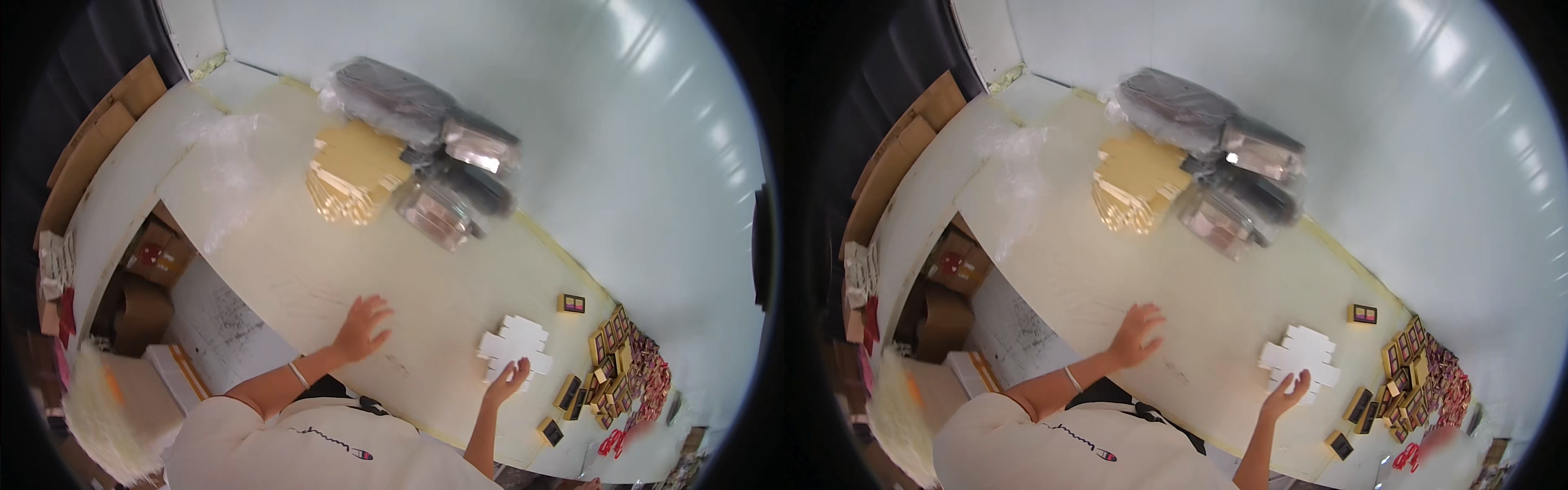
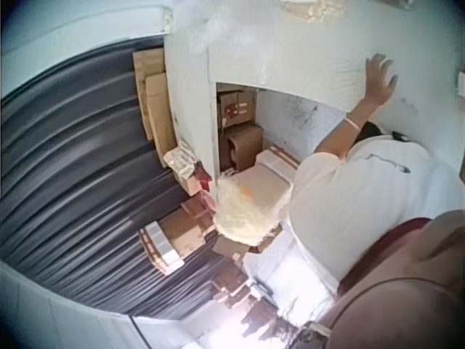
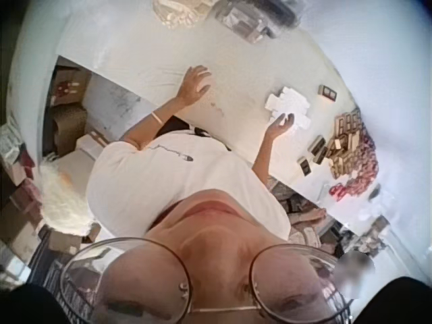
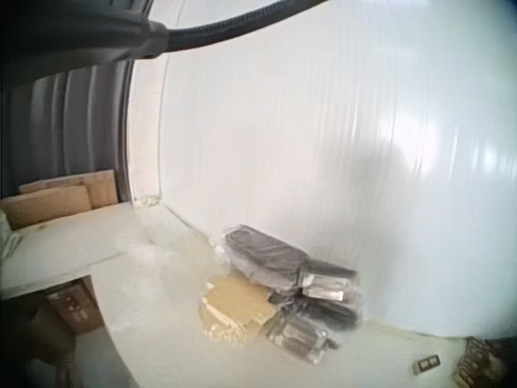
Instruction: The person folds flat white cardboard pieces into rectangular boxes, inserts a black plastic tray into each box, and places the completed units on the table. The person also moves a stack of flat cardboard pieces and a plastic-wrapped bundle aside to clear the workspace.
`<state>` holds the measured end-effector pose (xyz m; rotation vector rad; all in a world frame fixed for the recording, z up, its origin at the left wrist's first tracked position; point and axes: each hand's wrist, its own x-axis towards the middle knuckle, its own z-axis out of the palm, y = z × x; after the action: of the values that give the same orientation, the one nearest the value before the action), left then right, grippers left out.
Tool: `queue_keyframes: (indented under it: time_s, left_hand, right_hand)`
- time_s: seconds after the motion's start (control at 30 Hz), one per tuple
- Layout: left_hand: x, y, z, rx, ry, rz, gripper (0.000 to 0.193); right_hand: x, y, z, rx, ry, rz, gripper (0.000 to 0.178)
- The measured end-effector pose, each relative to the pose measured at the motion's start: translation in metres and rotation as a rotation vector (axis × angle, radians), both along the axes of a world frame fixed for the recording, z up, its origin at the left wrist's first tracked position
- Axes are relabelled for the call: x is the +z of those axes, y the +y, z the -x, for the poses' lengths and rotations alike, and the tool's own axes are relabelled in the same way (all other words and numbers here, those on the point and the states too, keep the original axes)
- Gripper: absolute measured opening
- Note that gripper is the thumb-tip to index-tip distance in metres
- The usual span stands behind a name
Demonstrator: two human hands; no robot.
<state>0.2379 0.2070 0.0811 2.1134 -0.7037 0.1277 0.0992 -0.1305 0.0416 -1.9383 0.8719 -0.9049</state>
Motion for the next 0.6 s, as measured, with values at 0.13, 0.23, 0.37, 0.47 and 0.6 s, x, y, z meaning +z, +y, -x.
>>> queue_keyframes:
  time_s: [0.13, 0.23, 0.37, 0.47, 0.6]
  left_hand:
    - [0.040, 0.087, -0.148, 0.216, -0.151, 0.056, 0.042]
    - [0.071, 0.121, -0.274, 0.204, -0.301, 0.028, 0.044]
    - [0.069, 0.139, -0.447, 0.371, -0.104, 0.246, 0.048]
    - [0.063, 0.147, -0.545, 0.419, 0.100, 0.259, 0.067]
    - [0.034, 0.161, -0.642, 0.647, 0.513, 0.515, 0.096]
  right_hand:
    - [0.006, 0.133, -0.081, 0.146, 0.010, 0.000, 0.041]
    - [0.049, 0.213, -0.144, 0.339, 0.046, 0.091, 0.038]
    - [0.057, 0.250, -0.194, 0.407, 0.103, 0.058, 0.037]
    - [0.059, 0.252, -0.212, 0.328, 0.088, -0.017, 0.037]
    - [0.058, 0.249, -0.219, 0.279, 0.164, -0.062, 0.036]
